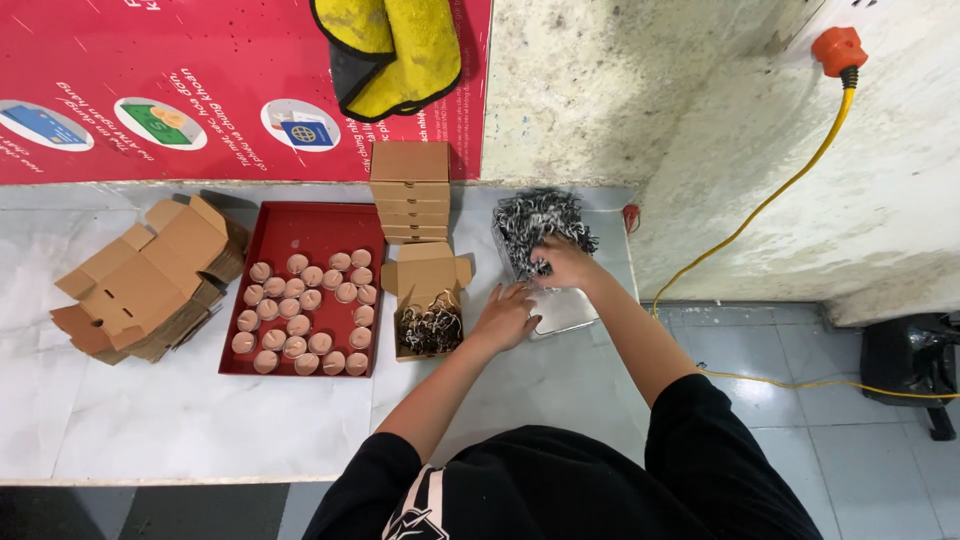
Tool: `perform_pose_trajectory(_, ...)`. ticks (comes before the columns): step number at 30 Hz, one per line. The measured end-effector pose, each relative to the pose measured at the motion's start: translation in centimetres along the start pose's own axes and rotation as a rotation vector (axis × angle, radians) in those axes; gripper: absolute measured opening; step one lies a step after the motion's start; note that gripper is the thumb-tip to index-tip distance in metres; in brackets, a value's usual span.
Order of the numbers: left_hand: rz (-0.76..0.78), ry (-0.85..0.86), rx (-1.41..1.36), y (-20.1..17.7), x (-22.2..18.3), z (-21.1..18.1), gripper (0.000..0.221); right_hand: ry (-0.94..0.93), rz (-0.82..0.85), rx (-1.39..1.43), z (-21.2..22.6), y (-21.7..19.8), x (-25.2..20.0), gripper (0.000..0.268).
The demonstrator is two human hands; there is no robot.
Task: Packaging small round candles into small boxes with paper filler and plastic bags.
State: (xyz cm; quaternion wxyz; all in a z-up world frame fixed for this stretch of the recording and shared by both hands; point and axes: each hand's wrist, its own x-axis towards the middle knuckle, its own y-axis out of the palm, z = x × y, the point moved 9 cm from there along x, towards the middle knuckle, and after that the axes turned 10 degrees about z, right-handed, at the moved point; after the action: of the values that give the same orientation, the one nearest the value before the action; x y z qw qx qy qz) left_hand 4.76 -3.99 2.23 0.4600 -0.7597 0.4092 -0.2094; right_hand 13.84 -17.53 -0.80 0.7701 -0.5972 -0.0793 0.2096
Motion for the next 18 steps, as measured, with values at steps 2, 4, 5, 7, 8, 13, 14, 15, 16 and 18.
perform_pose_trajectory(2,0.045,-0.037,0.044,0.2,0.3,-0.2,0.038,0.069,0.158,-0.009,1.7,-0.5,-0.8,0.061)
perform_pose_trajectory(4,0.091,-0.073,0.088,1.3,0.6,0.1,0.035,0.143,0.315,-0.017,3.1,-0.8,-1.9,0.079)
perform_pose_trajectory(5,0.052,-0.084,0.100,1.6,0.9,0.4,0.038,0.173,0.369,-0.036,3.6,-1.1,-2.3,0.078)
perform_pose_trajectory(7,0.013,-0.093,0.113,2.1,1.3,0.6,0.040,0.205,0.421,-0.053,2.8,0.0,-2.7,0.078)
perform_pose_trajectory(8,-0.029,-0.097,0.112,1.8,1.4,0.6,0.043,0.188,0.389,-0.057,1.7,1.1,-2.6,0.064)
perform_pose_trajectory(13,-0.210,-0.059,0.010,0.1,1.8,0.3,0.054,0.055,0.178,0.123,-1.3,2.1,-2.8,0.035)
perform_pose_trajectory(14,-0.242,-0.087,-0.088,-0.9,1.5,0.4,0.044,-0.009,0.180,0.204,-1.1,2.0,-3.0,0.028)
perform_pose_trajectory(15,-0.274,-0.116,-0.186,-1.9,1.3,0.5,0.034,-0.075,0.180,0.283,-1.0,1.7,-3.1,0.022)
perform_pose_trajectory(16,-0.274,-0.112,-0.185,-2.1,1.6,0.7,0.034,-0.073,0.177,0.281,-0.8,0.8,-3.3,0.022)
perform_pose_trajectory(18,-0.265,-0.199,-0.302,-2.0,1.6,1.9,0.012,-0.218,0.172,0.453,1.2,-1.0,-4.0,0.026)
